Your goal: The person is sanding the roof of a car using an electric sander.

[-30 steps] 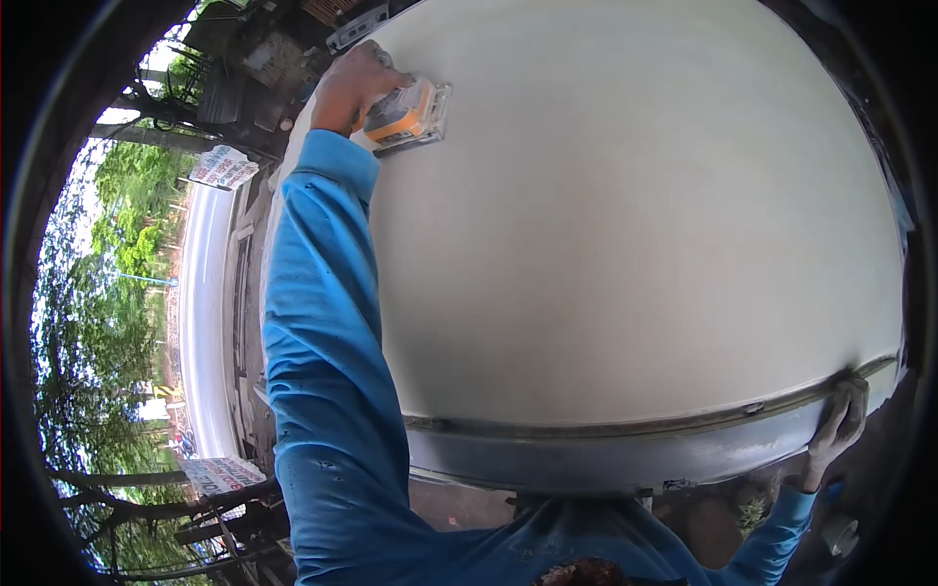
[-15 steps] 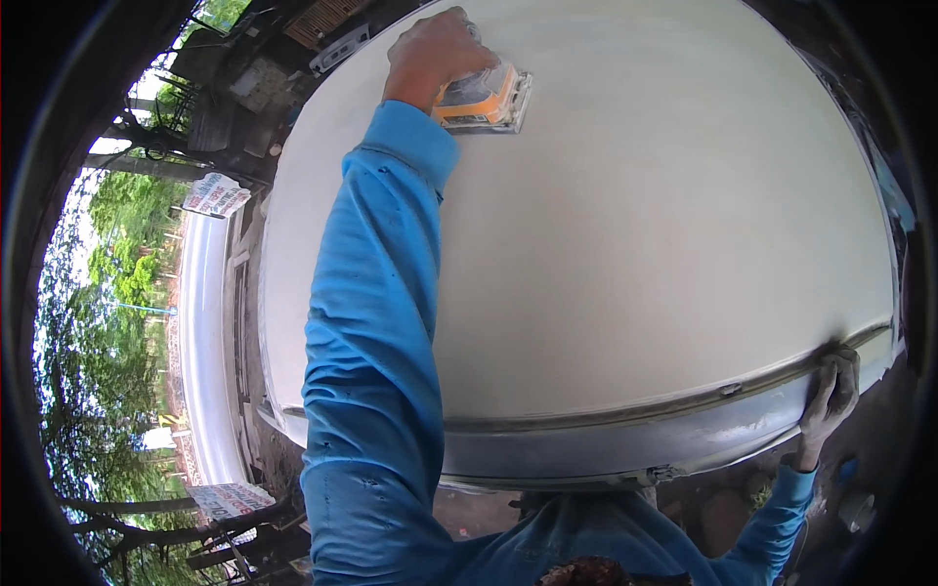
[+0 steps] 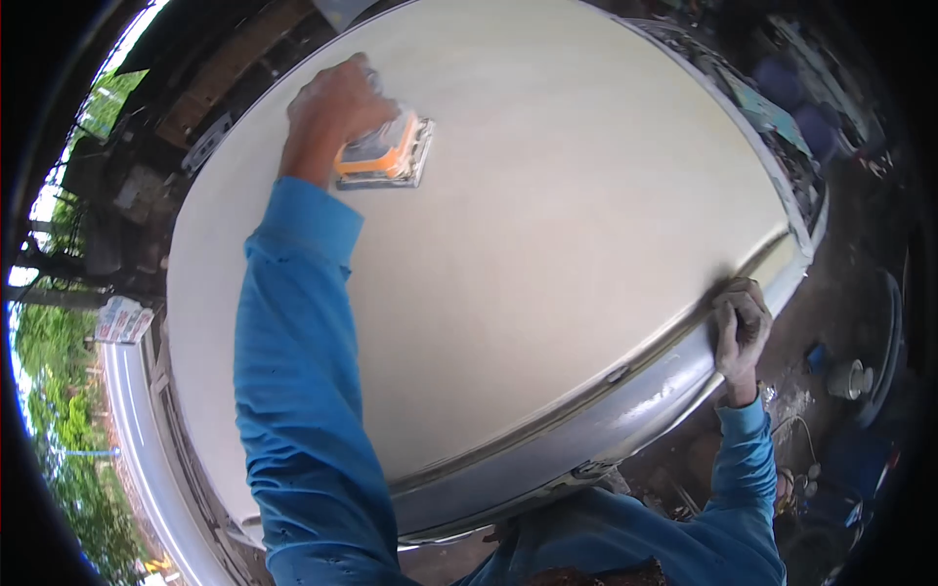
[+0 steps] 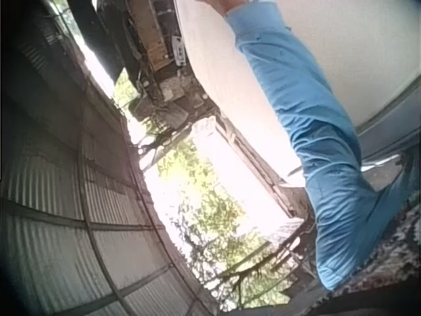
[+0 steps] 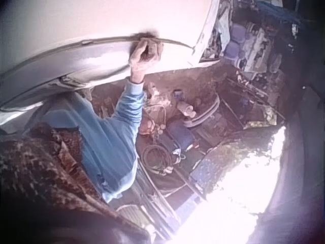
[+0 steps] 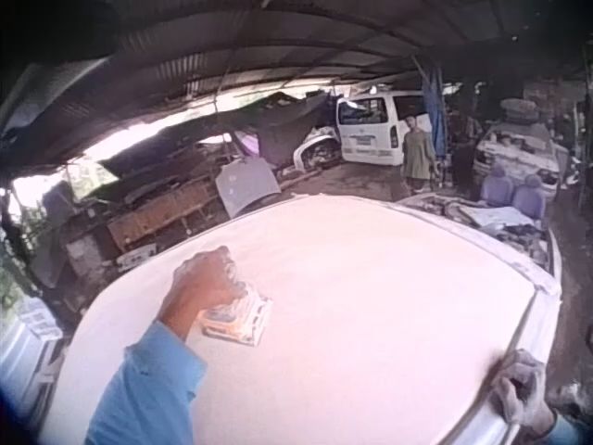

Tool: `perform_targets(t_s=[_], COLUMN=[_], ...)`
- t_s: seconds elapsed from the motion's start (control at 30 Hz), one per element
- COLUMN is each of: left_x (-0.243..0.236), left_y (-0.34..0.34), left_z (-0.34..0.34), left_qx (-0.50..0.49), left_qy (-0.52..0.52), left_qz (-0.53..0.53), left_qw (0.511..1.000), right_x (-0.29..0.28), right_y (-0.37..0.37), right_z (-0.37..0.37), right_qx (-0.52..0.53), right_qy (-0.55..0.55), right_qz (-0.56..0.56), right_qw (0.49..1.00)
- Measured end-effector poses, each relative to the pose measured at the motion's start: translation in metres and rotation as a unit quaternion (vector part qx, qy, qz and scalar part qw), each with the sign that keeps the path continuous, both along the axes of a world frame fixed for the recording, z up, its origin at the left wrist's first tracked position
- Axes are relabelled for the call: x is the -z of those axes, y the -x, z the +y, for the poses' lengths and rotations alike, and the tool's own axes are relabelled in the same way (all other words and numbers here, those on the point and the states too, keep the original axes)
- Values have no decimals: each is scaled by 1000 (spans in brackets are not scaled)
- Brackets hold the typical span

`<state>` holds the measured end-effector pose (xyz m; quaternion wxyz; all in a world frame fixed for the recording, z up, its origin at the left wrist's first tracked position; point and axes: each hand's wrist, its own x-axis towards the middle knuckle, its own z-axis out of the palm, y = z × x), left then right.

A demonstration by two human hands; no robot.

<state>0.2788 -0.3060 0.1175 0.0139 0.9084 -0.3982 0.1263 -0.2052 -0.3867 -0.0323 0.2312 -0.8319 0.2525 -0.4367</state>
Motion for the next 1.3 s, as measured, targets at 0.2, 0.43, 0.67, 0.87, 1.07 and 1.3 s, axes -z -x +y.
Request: perform_targets(t_s=[0.2,0.43,0.67,0.87,1.07,1.3], left_x=[-2,-9,1,-2,-6,-10], left_y=[0,-66,-145,-106,-63,30], left_z=[11,73,179,187,142,68], left_qx=[-25,-56,-122,-135,-115,-21], left_qy=[-13,31,72,89,25,-1], left_qz=[-1,58,62,68,38,22], left_qw=[1000,996,988,985,992,1000], right_x=[2,-12,-7,-6,-8,-5], right_y=[6,12,4,6,5,8], right_z=[0,2,4,4,6,4], right_qx=[15,26,32,34,37,39], right_qy=[18,24,21,31,40,54], right_qz=[1,17,0,0,-3,3], right_qw=[1000,999,999,999,998,998])
